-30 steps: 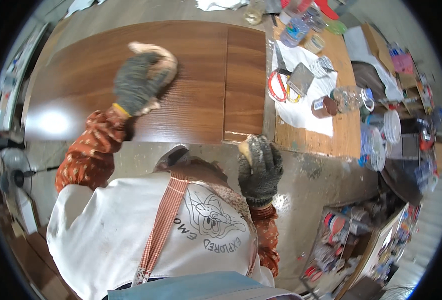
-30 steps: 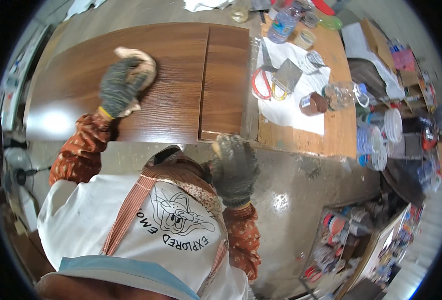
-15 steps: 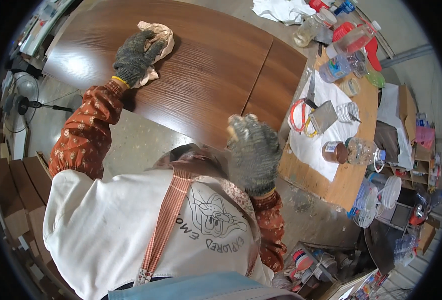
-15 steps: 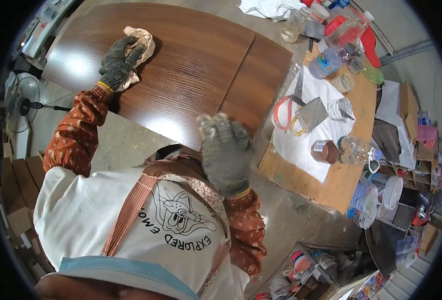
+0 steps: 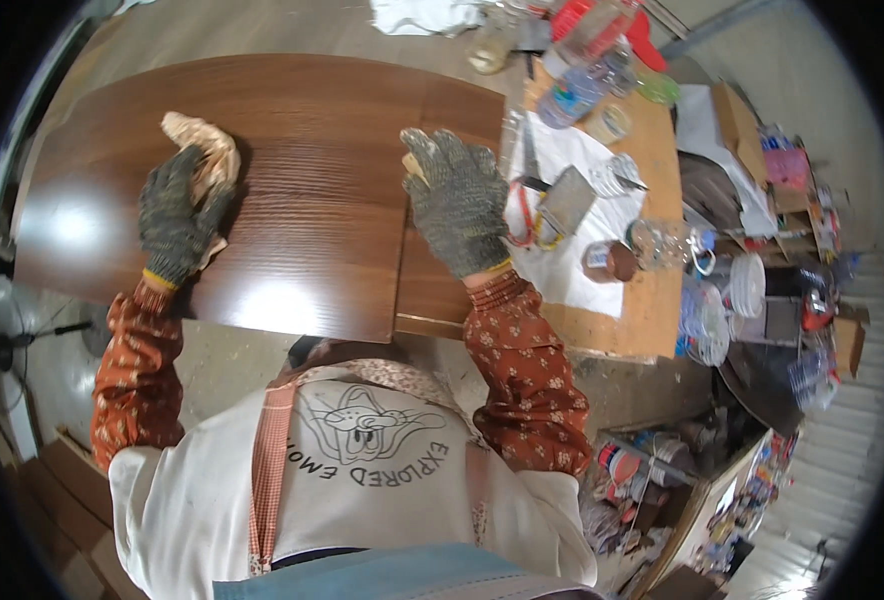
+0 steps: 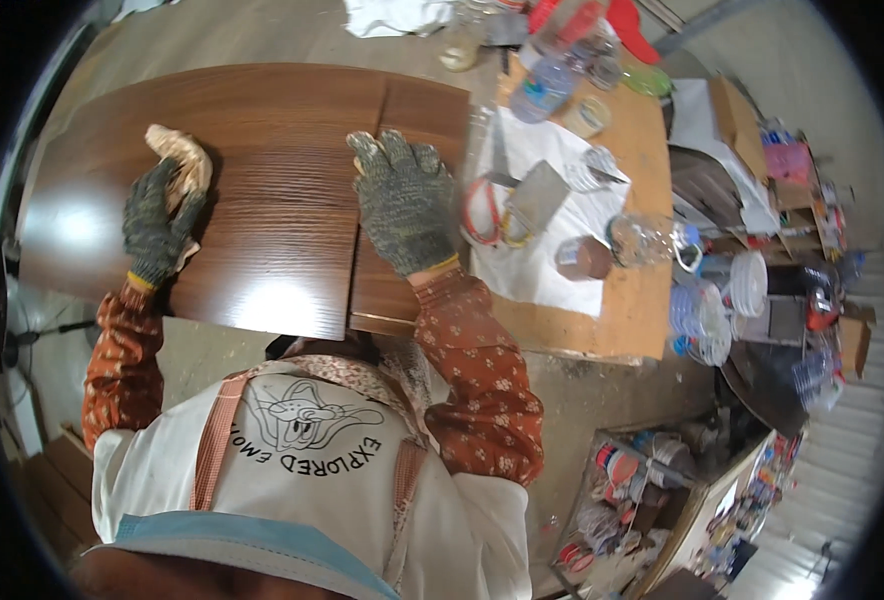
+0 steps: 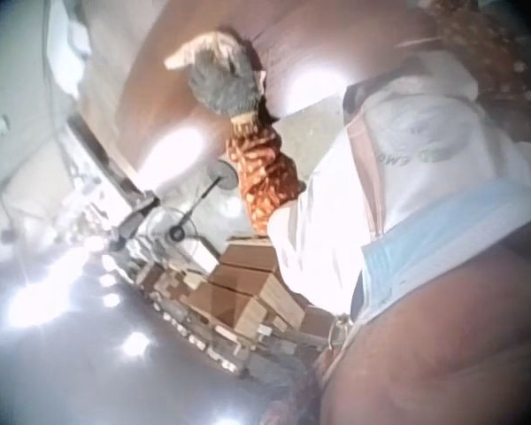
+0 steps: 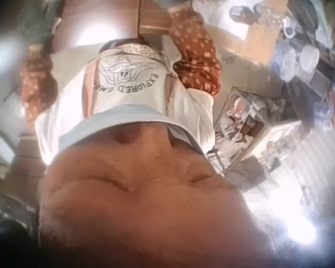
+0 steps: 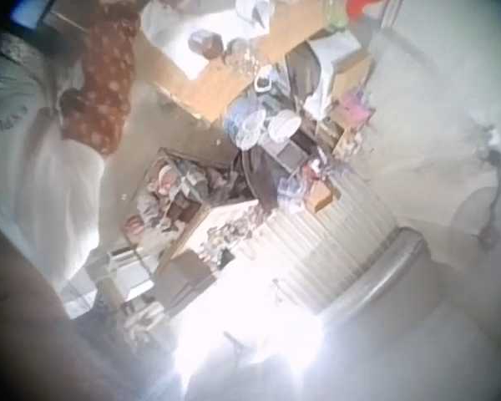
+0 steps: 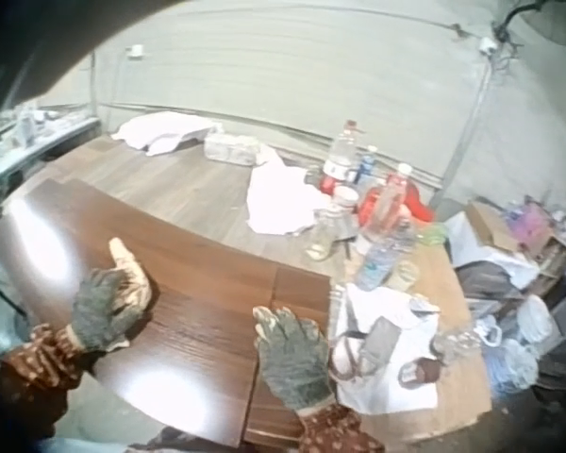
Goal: The person wipes wooden panels and their edges with a cloth, applies liquid from a bottle to the cloth to continue cleaning the surfaces, and handles a small wooden block.
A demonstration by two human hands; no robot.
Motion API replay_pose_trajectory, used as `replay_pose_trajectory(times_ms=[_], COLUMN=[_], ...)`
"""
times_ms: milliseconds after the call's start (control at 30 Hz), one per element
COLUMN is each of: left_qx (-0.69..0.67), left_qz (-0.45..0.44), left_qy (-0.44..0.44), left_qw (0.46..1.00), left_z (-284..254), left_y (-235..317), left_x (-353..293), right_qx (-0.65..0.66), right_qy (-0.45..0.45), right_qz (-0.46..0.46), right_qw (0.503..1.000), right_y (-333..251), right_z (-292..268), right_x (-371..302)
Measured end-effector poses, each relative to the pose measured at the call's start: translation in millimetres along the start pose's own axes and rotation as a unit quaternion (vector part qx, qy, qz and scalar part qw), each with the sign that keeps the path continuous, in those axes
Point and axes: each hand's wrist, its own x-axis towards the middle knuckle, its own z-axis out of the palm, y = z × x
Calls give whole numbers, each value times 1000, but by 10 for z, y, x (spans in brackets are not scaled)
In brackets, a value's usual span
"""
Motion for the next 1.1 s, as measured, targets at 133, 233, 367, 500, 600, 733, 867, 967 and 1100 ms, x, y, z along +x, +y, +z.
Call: replay_pose_trajectory(times_ms=[133, 233, 367, 500, 600, 733, 867, 967, 1100], left_qx=[-2, -37, -88, -62, 125, 139, -73, -199, -438], left_qz=[52, 147, 196, 212, 115, 11, 166, 215, 238], left_qy=[-40, -50, -75, -71, -102, -35, 48, -90, -266], left_qw=[998, 987, 974, 973, 980, 990, 982, 952, 825], left_z=[-59, -80, -102, -14, 18, 39, -5, 417, 971], left_y=[330, 627, 998, 1125, 1195, 1495, 2358, 2861, 3541], left_x=[-42, -87, -41, 156, 404, 794, 887, 748, 629], right_qx=[-99, -105, -89, -158, -245, -238, -231, -224, -155], right_qy=[-45, -57, -29, -123, -269, -388, -350, -337, -285], right_qz=[110, 170, 104, 230, 270, 282, 183, 151, 189], right_qw=[988, 978, 990, 952, 892, 845, 889, 902, 927], right_y=[198, 479, 976, 1504, 1887, 2192, 2535, 2526, 2290], right_z=[-234, -263, -497, -1167, -1465, -1543, -1463, -1463, -2009], right_x=[160, 202, 42, -123, -221, -257, -404, -308, -426])
